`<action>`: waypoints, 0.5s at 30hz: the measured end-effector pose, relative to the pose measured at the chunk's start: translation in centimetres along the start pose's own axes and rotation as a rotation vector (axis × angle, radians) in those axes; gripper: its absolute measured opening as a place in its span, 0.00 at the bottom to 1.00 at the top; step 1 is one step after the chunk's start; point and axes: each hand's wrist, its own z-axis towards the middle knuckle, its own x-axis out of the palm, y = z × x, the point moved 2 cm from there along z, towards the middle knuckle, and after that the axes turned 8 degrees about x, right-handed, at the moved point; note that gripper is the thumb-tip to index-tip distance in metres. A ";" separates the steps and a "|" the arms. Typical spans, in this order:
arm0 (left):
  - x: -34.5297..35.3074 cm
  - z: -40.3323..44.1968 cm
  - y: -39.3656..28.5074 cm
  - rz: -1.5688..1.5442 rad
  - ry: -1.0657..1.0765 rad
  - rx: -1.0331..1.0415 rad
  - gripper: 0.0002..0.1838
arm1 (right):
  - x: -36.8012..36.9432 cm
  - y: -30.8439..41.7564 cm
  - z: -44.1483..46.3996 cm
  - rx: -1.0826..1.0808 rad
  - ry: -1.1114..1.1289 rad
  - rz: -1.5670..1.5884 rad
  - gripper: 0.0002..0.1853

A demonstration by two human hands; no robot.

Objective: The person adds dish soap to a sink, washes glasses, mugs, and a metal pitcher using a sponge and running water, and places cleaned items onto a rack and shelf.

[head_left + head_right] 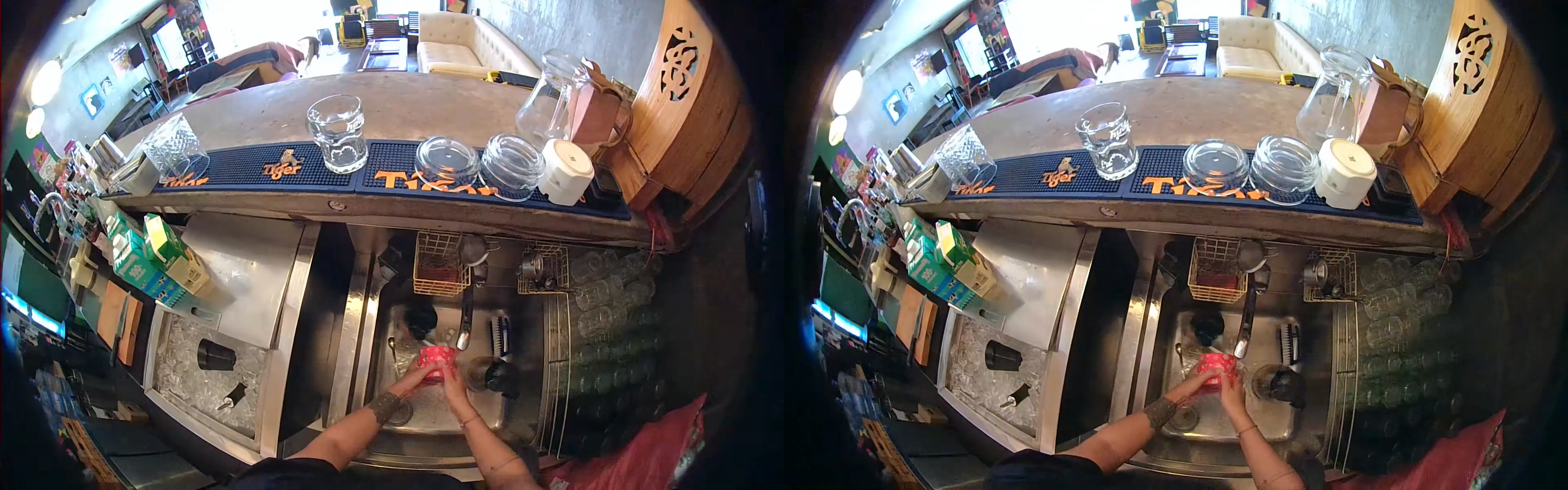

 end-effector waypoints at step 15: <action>2.4 -3.8 -2.1 -0.309 0.172 -0.255 0.32 | -3.0 -2.1 -0.8 0.576 0.471 0.570 0.31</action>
